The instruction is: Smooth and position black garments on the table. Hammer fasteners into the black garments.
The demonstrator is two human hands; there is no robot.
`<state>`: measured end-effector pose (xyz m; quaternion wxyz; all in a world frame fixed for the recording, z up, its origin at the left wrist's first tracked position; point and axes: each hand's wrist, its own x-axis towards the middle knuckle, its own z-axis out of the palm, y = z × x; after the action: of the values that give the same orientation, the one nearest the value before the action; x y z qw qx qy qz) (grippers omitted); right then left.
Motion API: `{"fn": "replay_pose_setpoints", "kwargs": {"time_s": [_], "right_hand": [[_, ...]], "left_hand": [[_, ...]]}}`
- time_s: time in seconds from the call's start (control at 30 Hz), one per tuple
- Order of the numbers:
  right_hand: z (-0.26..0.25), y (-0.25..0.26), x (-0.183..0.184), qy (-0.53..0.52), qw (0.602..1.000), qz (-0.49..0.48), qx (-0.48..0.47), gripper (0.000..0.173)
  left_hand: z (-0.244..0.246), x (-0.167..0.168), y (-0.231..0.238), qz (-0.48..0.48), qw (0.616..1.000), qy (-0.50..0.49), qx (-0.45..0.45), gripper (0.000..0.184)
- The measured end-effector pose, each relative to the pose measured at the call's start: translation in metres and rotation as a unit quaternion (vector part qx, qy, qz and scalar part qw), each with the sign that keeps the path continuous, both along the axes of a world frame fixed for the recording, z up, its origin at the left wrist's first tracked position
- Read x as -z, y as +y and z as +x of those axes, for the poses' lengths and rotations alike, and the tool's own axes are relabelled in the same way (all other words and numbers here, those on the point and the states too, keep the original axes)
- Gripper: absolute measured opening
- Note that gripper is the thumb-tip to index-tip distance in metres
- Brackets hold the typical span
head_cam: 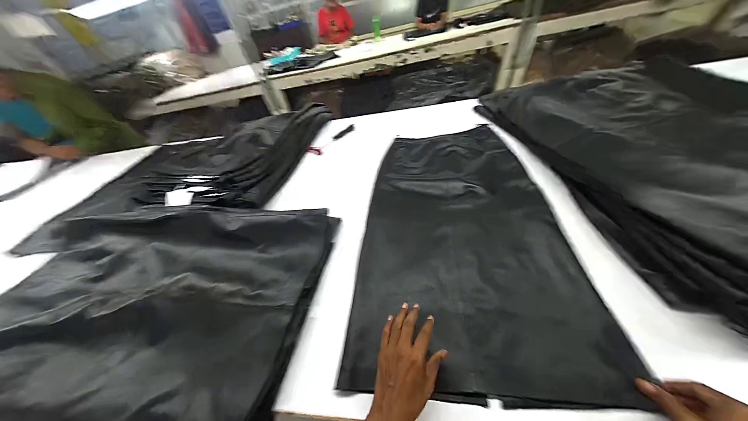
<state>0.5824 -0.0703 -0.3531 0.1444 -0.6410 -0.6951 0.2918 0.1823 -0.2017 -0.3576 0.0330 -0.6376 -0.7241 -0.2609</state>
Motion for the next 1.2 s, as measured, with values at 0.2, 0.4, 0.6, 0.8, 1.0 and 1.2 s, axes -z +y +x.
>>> {"fn": "replay_pose_setpoints", "kwargs": {"time_s": [0.2,0.4,0.6,0.8,1.0,1.2], "right_hand": [[-0.007,0.001,0.0,-0.002,0.996,-0.011,0.085,0.03],[0.0,0.009,-0.007,0.012,0.99,-0.105,0.099,0.042],[-0.04,0.004,-0.034,-0.194,0.981,0.015,0.005,0.047],[-0.081,-0.002,0.024,-0.185,0.968,0.159,-0.056,0.092],[-0.083,-0.003,0.046,-0.207,0.966,0.156,-0.021,0.096],[-0.074,-0.007,0.03,-0.154,0.982,0.103,-0.025,0.089]], "left_hand": [[0.048,0.03,0.057,-0.049,0.992,0.042,0.11,0.091],[0.051,0.039,0.058,-0.12,0.98,0.111,0.114,0.111],[0.048,0.039,0.059,-0.137,0.976,0.112,0.124,0.112],[0.047,0.037,0.059,-0.148,0.973,0.117,0.131,0.114],[0.047,0.037,0.058,-0.159,0.971,0.122,0.13,0.115],[0.046,0.038,0.058,-0.162,0.97,0.126,0.13,0.116]]}}
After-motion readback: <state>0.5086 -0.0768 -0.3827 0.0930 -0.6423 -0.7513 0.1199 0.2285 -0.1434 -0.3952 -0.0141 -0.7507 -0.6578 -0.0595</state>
